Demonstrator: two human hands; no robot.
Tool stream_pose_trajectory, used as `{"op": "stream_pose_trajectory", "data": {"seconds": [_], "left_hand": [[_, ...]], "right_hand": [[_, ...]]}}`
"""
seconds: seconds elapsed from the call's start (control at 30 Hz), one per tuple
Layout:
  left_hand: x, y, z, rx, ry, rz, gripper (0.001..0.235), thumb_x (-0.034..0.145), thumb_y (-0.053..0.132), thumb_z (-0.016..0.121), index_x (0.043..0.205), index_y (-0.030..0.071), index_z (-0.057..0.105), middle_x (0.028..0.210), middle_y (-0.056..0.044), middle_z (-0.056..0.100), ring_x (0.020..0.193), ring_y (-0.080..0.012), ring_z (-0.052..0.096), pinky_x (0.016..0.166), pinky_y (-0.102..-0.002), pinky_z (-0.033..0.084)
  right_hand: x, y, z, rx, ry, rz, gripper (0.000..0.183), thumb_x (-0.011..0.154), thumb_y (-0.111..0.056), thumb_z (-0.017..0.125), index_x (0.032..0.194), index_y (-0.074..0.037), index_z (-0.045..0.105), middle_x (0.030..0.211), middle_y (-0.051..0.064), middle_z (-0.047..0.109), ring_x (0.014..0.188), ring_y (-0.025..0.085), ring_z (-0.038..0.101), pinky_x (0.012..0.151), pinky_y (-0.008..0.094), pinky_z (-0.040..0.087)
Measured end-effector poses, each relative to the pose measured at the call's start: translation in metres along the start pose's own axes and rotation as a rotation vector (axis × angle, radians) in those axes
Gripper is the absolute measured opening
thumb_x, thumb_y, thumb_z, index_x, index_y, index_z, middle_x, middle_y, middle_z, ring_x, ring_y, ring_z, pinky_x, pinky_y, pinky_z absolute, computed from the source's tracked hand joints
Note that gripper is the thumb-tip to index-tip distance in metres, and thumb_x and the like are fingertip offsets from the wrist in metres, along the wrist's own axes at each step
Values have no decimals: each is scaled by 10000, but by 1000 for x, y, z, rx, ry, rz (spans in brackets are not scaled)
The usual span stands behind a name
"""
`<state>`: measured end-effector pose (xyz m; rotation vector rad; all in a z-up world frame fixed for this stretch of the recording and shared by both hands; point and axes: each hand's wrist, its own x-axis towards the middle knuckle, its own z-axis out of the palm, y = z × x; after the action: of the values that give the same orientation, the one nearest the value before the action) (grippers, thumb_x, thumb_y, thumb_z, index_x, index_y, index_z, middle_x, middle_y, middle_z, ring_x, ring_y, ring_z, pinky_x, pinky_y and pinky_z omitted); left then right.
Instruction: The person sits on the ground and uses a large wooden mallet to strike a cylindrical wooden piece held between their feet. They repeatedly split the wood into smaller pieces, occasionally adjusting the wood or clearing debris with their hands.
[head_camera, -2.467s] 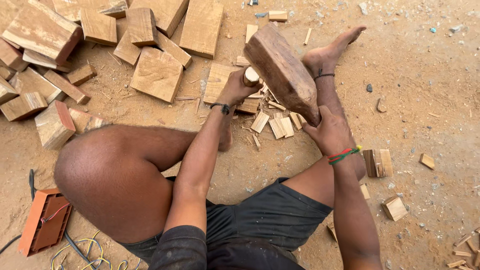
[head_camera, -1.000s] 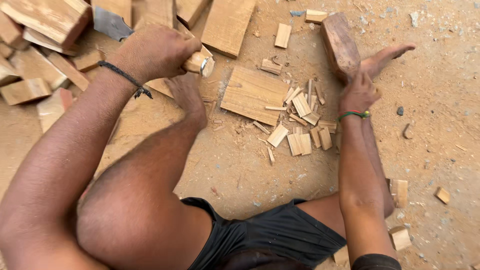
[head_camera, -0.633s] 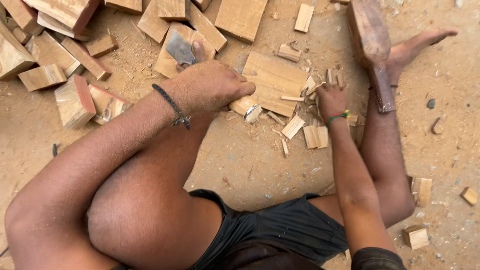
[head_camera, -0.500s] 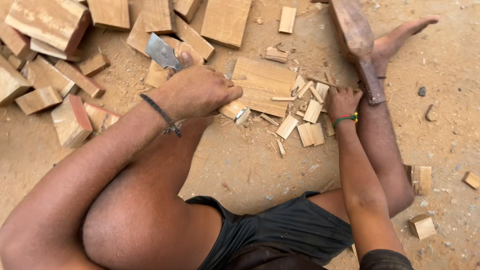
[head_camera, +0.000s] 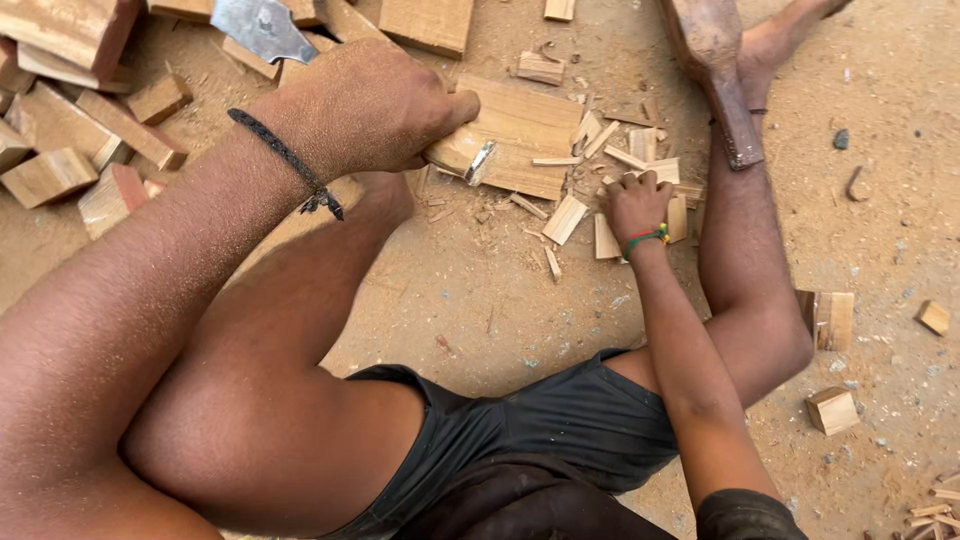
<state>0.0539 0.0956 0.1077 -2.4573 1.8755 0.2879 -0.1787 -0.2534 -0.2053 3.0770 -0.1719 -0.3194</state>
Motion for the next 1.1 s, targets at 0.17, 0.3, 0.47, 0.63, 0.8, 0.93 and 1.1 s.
{"op": "stream_pose_trajectory", "data": {"seconds": [0.17, 0.3, 0.47, 0.63, 0.8, 0.93, 1.1], "left_hand": [[-10, 13, 36, -97, -206, 27, 195, 1002, 226, 706, 1039, 80, 583, 743, -102, 690, 713, -255, 732, 602, -426, 634], [-14, 10, 66, -304, -347, -20, 354, 834, 320, 809, 993, 87, 595, 763, -134, 695, 785, -299, 726, 699, -474, 632], [-18, 13, 77, -296, -400, 33, 390, 802, 265, 823, 1035, 61, 586, 787, -160, 710, 813, -340, 734, 725, -488, 618], [-22, 13, 82, -342, -343, 37, 384, 757, 232, 855, 1012, 80, 611, 787, -162, 713, 821, -352, 740, 725, -506, 607], [-25, 14, 89, -414, -333, 24, 400, 714, 155, 868, 979, 41, 591, 750, -168, 706, 785, -370, 731, 691, -516, 598], [-27, 9, 97, -428, -402, 23, 382, 739, 176, 846, 977, 34, 583, 736, -175, 702, 771, -366, 731, 676, -502, 602], [-40, 7, 105, -455, -435, -26, 272, 793, 191, 805, 961, 71, 628, 751, -151, 720, 778, -337, 746, 700, -492, 605]], "right_hand": [[-5, -3, -33, 228, 269, -34, 133, 842, -254, 754, 899, -135, 771, 950, 58, 722, 990, 279, 611, 903, 519, 434], [-4, 30, -60, 1316, 331, 127, 95, 1017, -137, 622, 1055, -52, 642, 987, 92, 713, 789, 150, 692, 740, 339, 584], [21, 68, -24, 1886, 453, 327, 166, 1078, -132, 659, 985, -42, 556, 829, 79, 613, 572, 87, 474, 526, 249, 386], [52, 48, -10, 458, 136, 315, 473, 835, -461, 834, 1085, -101, 656, 793, 116, 711, 644, 234, 666, 566, 393, 515], [75, 34, 26, 58, 114, 89, 328, 855, -481, 759, 1037, -217, 690, 841, 70, 735, 766, 287, 721, 602, 486, 545], [86, 45, 41, 298, 125, -79, 254, 968, -424, 707, 1012, -180, 650, 887, 64, 715, 805, 303, 691, 682, 484, 551], [85, 58, 14, 1687, 311, 320, 189, 1078, -273, 595, 1010, -104, 549, 933, 50, 634, 804, 194, 617, 740, 416, 562]]}}
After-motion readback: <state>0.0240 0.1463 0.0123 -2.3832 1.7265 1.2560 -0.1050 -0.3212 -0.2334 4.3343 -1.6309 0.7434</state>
